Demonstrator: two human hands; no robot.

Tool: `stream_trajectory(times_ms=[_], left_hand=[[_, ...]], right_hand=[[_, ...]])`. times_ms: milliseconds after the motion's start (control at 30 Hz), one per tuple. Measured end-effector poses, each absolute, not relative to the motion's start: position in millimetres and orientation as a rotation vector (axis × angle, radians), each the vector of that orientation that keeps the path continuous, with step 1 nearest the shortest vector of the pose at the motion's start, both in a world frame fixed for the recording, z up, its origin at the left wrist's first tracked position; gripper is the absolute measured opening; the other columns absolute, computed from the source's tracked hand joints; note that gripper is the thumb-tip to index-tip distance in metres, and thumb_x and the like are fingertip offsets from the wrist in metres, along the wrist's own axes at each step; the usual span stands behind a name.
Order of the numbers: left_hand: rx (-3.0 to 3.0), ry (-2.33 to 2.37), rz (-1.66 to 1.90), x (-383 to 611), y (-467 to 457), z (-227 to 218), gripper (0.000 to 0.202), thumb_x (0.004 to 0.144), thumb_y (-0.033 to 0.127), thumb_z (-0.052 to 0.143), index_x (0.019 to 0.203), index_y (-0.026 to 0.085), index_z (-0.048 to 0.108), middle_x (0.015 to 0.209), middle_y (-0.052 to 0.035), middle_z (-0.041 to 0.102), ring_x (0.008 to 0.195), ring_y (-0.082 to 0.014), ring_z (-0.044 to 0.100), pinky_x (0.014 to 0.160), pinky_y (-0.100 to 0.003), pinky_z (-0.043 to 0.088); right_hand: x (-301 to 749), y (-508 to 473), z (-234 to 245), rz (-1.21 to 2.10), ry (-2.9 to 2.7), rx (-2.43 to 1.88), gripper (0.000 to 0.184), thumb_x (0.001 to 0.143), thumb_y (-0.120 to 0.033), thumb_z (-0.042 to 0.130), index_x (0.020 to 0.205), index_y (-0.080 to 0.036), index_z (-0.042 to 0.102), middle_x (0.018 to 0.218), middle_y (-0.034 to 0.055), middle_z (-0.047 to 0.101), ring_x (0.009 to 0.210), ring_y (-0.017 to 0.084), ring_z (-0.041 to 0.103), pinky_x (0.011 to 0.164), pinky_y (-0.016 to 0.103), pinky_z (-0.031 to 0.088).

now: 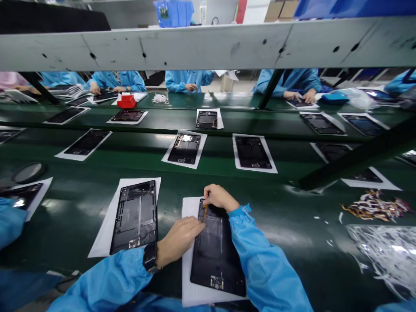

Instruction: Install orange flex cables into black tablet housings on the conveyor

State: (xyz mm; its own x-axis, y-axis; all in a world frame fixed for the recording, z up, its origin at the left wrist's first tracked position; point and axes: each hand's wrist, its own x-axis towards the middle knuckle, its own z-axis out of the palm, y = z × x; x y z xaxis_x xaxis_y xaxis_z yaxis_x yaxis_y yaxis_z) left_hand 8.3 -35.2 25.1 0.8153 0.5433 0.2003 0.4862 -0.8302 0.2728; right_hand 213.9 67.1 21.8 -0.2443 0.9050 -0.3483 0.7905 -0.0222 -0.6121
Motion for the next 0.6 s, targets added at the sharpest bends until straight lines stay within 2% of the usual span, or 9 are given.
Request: stream_trajectory(times_ms=[133,267,400,500,600], left_hand=[[2.808,0.883,0.56,1.4,-36.7,20.0,0.024,0.097,0.009,0.04,0.116,0.013,0.053,0.085,-0.0052,0.063,0.079,-0.0193,0.059,0.072,-0.033,0.05],[2.807,0.915,0.662,3.3,-37.6,14.3,0.019,0.098,0.011,0.04,0.101,0.015,0.058,0.08,-0.0043,0.064,0.074,-0.0187,0.06,0.068,-0.032,0.049],[2.787,0.866,0.719,7.5,-36.6,8.7,0.02,0.099,0.014,0.039,0.099,0.014,0.059,0.085,-0.0045,0.065,0.076,-0.0183,0.061,0.069,-0.032,0.051],[2.769,0.86,0.734,8.8,-34.9,4.5,0.021,0.099,0.015,0.04,0.1,0.014,0.06,0.091,-0.0057,0.066,0.081,-0.0176,0.062,0.071,-0.031,0.052],[2.773,0.792,0.817,9.4,-32.9,-0.7,0.021,0.099,0.014,0.041,0.104,0.013,0.061,0.102,-0.0081,0.067,0.097,-0.0174,0.063,0.083,-0.031,0.054]], right_hand=[[214.6,64.1,28.9,0.947,-2.181,-1.918,0.026,0.067,-0.028,0.083,0.065,-0.02,0.058,0.06,-0.0051,0.057,0.059,0.012,0.053,0.053,0.023,0.03],[209.2,53.4,34.7,0.732,-2.297,-1.968,0.033,0.065,-0.036,0.086,0.072,-0.022,0.057,0.068,-0.0028,0.059,0.066,0.017,0.056,0.054,0.026,0.028],[206.3,39.9,36.0,0.543,-2.4,-1.941,0.029,0.075,-0.036,0.08,0.079,-0.022,0.055,0.075,-0.0008,0.06,0.07,0.019,0.059,0.055,0.027,0.026],[208.2,30.2,35.8,0.413,-2.436,-1.902,0.027,0.082,-0.039,0.075,0.085,-0.021,0.055,0.086,0.0008,0.061,0.074,0.019,0.06,0.057,0.028,0.029],[210.8,20.1,33.1,0.305,-2.429,-1.897,0.023,0.09,-0.04,0.066,0.094,-0.02,0.055,0.098,0.0036,0.059,0.076,0.019,0.061,0.059,0.029,0.032]])
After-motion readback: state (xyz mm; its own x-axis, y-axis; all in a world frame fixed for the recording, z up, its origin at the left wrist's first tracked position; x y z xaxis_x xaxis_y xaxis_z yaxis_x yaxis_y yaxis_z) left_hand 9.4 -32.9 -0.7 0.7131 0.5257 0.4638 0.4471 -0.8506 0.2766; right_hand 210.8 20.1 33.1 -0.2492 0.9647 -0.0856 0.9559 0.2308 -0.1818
